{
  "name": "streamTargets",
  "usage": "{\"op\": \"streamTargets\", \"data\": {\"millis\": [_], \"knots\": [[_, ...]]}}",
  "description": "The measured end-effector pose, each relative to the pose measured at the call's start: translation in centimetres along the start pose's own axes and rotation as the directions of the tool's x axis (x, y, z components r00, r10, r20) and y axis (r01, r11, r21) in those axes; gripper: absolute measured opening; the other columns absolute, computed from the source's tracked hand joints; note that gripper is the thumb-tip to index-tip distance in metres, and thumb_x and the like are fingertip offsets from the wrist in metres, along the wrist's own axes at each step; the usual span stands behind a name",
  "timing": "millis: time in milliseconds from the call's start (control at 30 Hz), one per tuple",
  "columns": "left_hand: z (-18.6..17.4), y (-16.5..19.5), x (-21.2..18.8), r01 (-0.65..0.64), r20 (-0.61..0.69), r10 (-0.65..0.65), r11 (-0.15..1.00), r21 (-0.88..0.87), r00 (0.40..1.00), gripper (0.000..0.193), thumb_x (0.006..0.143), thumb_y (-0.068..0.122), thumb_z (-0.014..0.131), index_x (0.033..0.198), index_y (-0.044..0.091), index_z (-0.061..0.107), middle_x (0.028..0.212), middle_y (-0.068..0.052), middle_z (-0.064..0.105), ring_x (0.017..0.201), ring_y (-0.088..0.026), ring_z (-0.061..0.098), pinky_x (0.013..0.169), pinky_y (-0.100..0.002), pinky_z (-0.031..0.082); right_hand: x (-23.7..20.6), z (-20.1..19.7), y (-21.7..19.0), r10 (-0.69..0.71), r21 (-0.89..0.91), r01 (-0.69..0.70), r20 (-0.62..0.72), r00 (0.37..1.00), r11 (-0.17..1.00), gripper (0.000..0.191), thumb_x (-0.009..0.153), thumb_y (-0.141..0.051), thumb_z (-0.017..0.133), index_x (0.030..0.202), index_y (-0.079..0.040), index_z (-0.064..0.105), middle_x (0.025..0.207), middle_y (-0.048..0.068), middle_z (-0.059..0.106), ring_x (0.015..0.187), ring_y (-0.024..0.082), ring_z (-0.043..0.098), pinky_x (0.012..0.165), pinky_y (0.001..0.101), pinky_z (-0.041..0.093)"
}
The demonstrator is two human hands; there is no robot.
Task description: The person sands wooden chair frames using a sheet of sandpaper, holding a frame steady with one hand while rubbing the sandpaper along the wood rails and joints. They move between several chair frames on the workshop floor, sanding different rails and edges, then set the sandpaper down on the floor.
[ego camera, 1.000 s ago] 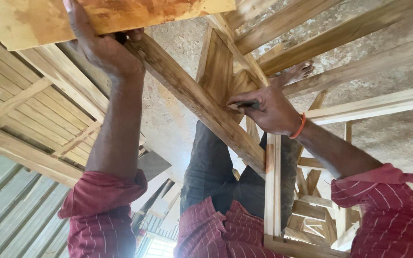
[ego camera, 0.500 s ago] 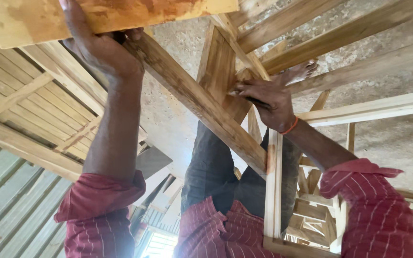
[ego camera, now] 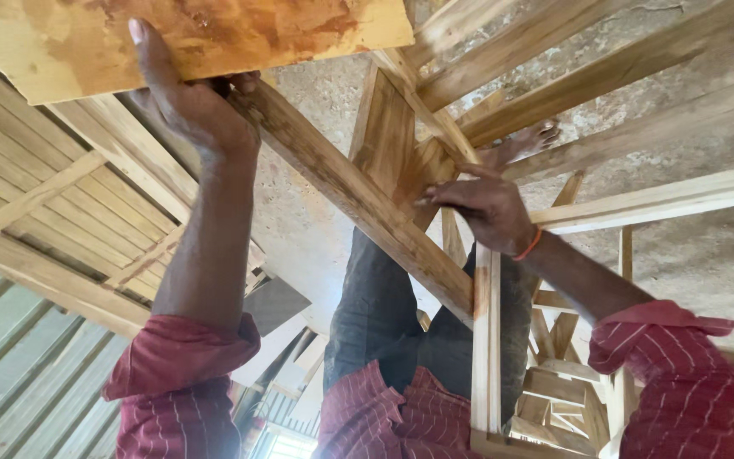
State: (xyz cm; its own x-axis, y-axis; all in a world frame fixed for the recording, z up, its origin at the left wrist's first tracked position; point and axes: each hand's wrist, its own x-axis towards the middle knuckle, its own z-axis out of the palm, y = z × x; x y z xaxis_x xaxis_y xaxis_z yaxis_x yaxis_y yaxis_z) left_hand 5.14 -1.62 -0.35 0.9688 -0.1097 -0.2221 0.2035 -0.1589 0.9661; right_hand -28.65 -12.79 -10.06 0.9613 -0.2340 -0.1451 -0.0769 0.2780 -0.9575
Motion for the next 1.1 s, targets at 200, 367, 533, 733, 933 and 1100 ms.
{"op": "streamTargets", "data": {"millis": [200, 367, 533, 733, 933, 1100], "knots": [[-1.2, -0.4, 0.4, -0.011, 0.031, 0.009, 0.999, 0.043, 0.999, 0.054, 0.111, 0.043, 0.059, 0.126, 0.000, 0.032, 0.090, -0.024, 0.065, 0.060, -0.030, 0.067, 0.048, -0.042, 0.054, 3.4, 0.0, 0.9, 0.289, 0.005, -0.289, -0.090, 0.953, 0.957, 0.029, 0.096, 0.005, 0.067, 0.125, 0.001, 0.072, 0.122, 0.020, 0.075, 0.107, 0.024, 0.076, 0.092, 0.0313, 0.060], [-2.2, -0.9, 0.4, 0.009, 0.052, -0.009, 1.000, 0.016, 0.999, 0.055, 0.108, 0.043, 0.059, 0.126, 0.000, 0.030, 0.089, -0.024, 0.062, 0.058, -0.030, 0.065, 0.045, -0.041, 0.052, 4.3, 0.6, -0.9, 0.353, -0.088, -0.349, 0.030, 0.935, 0.933, 0.031, 0.092, 0.006, 0.068, 0.121, 0.000, 0.074, 0.114, 0.017, 0.077, 0.100, 0.021, 0.078, 0.086, 0.0298, 0.060], [-2.5, -1.9, 0.8, -0.007, 0.017, 0.007, 1.000, -0.019, 1.000, 0.053, 0.110, 0.040, 0.055, 0.134, -0.002, 0.034, 0.092, -0.023, 0.061, 0.058, -0.030, 0.064, 0.046, -0.042, 0.051, 4.7, -0.2, -2.9, 0.339, 0.023, -0.346, 0.152, 0.929, 0.938, 0.032, 0.090, 0.007, 0.068, 0.120, 0.000, 0.073, 0.113, 0.015, 0.078, 0.099, 0.020, 0.077, 0.088, 0.0295, 0.060], [-2.7, -2.1, 1.1, -0.013, -0.026, 0.014, 0.999, 0.045, 1.000, 0.059, 0.105, 0.040, 0.053, 0.136, -0.008, 0.037, 0.100, -0.025, 0.058, 0.057, -0.026, 0.065, 0.043, -0.040, 0.053, 4.1, -0.1, -4.2, 0.316, 0.028, -0.330, 0.220, 0.923, 0.944, 0.040, 0.083, 0.012, 0.065, 0.120, 0.000, 0.074, 0.113, 0.015, 0.078, 0.100, 0.019, 0.077, 0.088, 0.0298, 0.061], [-1.6, -1.2, 0.8, -0.009, -0.028, 0.011, 0.998, 0.061, 1.000, 0.057, 0.109, 0.041, 0.054, 0.129, -0.009, 0.038, 0.094, -0.022, 0.060, 0.057, -0.027, 0.065, 0.044, -0.040, 0.052, 2.8, -0.2, -4.9, 0.272, 0.040, -0.290, 0.245, 0.931, 0.956, 0.033, 0.088, 0.008, 0.064, 0.117, -0.006, 0.076, 0.106, 0.011, 0.081, 0.090, 0.015, 0.080, 0.081, 0.0262, 0.065], [-2.0, -1.0, 0.5, -0.028, 0.053, 0.023, 0.995, 0.092, 0.998, 0.054, 0.111, 0.044, 0.057, 0.127, -0.001, 0.033, 0.093, -0.021, 0.062, 0.060, -0.027, 0.066, 0.047, -0.040, 0.053, 2.4, -1.7, -2.5, 0.334, -0.025, -0.333, 0.059, 0.941, 0.943, 0.023, 0.098, 0.002, 0.067, 0.117, -0.005, 0.076, 0.108, 0.011, 0.080, 0.084, 0.015, 0.078, 0.070, 0.0263, 0.062]]}}
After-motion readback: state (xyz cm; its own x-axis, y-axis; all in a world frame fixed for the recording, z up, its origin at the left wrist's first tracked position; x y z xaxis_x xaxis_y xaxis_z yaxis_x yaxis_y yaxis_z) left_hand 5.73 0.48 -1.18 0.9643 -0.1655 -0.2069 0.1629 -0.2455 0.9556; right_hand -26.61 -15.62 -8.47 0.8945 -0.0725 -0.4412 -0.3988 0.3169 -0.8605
